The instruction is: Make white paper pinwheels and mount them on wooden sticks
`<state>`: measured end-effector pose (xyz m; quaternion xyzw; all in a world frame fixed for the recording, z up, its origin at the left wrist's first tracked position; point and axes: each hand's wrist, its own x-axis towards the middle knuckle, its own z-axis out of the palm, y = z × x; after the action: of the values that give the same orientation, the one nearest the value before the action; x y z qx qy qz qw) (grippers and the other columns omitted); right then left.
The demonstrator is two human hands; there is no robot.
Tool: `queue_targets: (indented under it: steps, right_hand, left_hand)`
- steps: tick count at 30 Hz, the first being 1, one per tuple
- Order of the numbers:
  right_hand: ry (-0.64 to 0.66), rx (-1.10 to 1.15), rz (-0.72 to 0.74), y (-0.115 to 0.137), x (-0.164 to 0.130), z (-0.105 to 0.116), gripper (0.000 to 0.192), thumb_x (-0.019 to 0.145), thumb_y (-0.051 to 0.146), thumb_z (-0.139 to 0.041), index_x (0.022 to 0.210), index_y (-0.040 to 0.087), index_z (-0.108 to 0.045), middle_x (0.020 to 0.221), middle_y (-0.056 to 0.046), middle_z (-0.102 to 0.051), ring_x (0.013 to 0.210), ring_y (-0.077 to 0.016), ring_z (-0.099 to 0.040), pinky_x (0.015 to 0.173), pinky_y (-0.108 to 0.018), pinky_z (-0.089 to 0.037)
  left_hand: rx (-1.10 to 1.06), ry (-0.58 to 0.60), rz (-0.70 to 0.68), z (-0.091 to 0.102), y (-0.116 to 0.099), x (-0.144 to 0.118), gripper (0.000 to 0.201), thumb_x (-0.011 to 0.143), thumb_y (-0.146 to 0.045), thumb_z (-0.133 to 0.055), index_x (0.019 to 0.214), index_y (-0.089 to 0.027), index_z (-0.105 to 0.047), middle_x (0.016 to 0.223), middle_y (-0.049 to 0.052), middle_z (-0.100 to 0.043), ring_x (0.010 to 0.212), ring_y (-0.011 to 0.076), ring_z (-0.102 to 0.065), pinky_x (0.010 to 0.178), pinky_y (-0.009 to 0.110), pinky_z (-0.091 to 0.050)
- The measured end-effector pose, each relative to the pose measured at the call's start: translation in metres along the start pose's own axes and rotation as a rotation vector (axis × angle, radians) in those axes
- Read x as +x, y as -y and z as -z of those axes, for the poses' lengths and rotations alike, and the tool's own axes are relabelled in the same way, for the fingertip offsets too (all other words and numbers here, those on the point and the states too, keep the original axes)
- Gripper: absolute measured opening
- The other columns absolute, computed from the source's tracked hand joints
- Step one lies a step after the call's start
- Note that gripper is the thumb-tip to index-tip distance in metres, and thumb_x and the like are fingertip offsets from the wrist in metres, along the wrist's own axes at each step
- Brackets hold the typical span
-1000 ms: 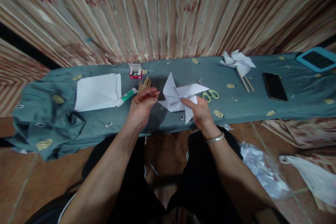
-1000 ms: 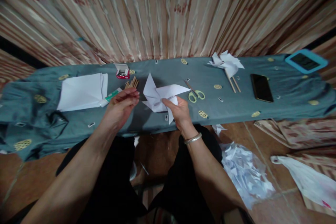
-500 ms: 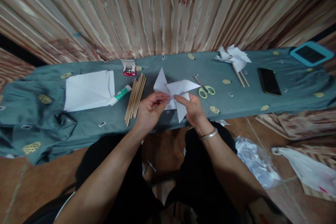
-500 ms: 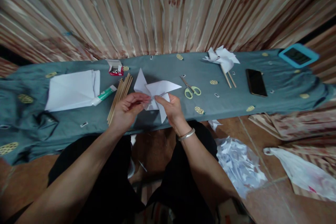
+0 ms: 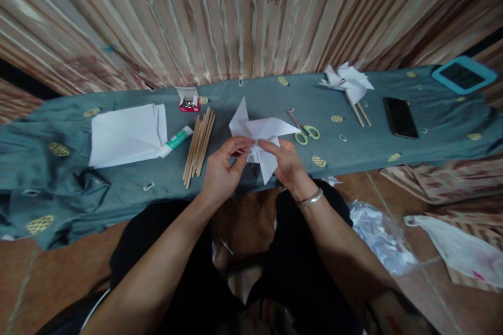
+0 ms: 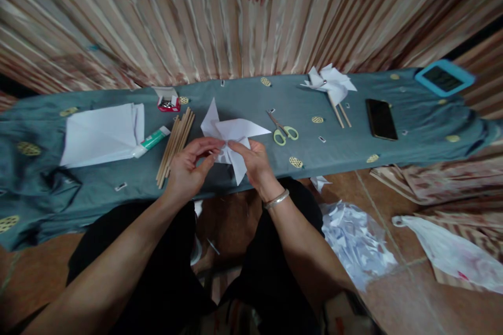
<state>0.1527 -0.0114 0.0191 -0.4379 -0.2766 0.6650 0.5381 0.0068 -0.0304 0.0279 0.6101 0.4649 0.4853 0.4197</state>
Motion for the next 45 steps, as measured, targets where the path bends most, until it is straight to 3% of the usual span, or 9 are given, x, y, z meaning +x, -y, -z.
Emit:
queue_targets:
  steps: [6,13,20,32,36,41,45]
  right_hand:
    - [0.015,0.006,-0.032,0.0,0.002,0.003,0.032,0.052,0.036,-0.087,0.072,0.019,-0.069,0.065,-0.001,-0.072,0.068,-0.0206,-0.069,0.074,-0.035,-0.053]
    - [0.005,0.057,-0.068,0.004,0.003,0.006,0.027,0.052,0.031,-0.086,0.071,0.019,-0.072,0.07,0.0,-0.074,0.073,-0.0188,-0.069,0.078,-0.032,-0.053]
    - [-0.027,0.082,-0.043,0.005,0.001,0.005,0.028,0.046,0.03,-0.088,0.065,0.02,-0.071,0.065,0.001,-0.073,0.074,-0.0199,-0.069,0.075,-0.032,-0.053]
    - [-0.071,0.05,-0.045,0.002,0.008,0.01,0.02,0.051,0.028,-0.082,0.06,0.02,-0.066,0.059,0.002,-0.068,0.071,-0.0183,-0.067,0.07,-0.03,-0.049]
    - [-0.065,0.059,-0.036,0.004,0.008,0.01,0.021,0.05,0.028,-0.081,0.066,0.021,-0.068,0.062,0.002,-0.07,0.077,-0.0204,-0.069,0.074,-0.032,-0.051]
    - [-0.022,0.034,-0.035,0.007,0.004,0.011,0.028,0.053,0.032,-0.084,0.073,0.02,-0.069,0.072,-0.003,-0.075,0.086,-0.0264,-0.071,0.083,-0.041,-0.054]
    - [0.0,0.027,-0.04,0.008,0.001,0.011,0.031,0.053,0.033,-0.085,0.078,0.02,-0.071,0.078,-0.004,-0.076,0.088,-0.0263,-0.071,0.087,-0.042,-0.054]
  left_hand:
    - [0.326,0.053,-0.159,0.001,0.0,-0.007,0.031,0.088,-0.016,-0.053,0.118,-0.019,-0.062,0.113,0.009,-0.069,0.096,0.0182,-0.065,0.091,0.033,-0.049]
    - [0.77,0.167,-0.412,-0.007,0.001,-0.013,0.045,0.092,-0.011,-0.04,0.137,-0.014,-0.048,0.132,0.015,-0.063,0.109,0.0262,-0.057,0.087,0.041,-0.045]
    - [0.912,0.189,-0.493,-0.011,0.001,-0.017,0.046,0.096,-0.011,-0.034,0.14,-0.012,-0.046,0.132,0.016,-0.063,0.112,0.0257,-0.056,0.086,0.039,-0.041]
    - [0.838,0.225,-0.504,-0.014,0.0,-0.02,0.044,0.096,-0.01,-0.037,0.138,-0.016,-0.051,0.127,0.013,-0.067,0.117,0.0248,-0.055,0.09,0.038,-0.04]
    - [0.734,0.147,-0.522,-0.008,-0.005,-0.018,0.043,0.096,-0.011,-0.039,0.135,-0.019,-0.052,0.128,0.011,-0.067,0.119,0.024,-0.054,0.095,0.039,-0.039]
    - [0.542,-0.09,-0.306,0.018,-0.006,-0.004,0.039,0.088,-0.019,-0.056,0.127,-0.023,-0.059,0.124,0.008,-0.065,0.116,0.0257,-0.053,0.102,0.041,-0.04]
    - [0.109,-0.238,-0.057,0.029,0.004,0.007,0.038,0.079,-0.028,-0.068,0.116,-0.025,-0.064,0.122,0.006,-0.066,0.112,0.0236,-0.059,0.101,0.038,-0.043]
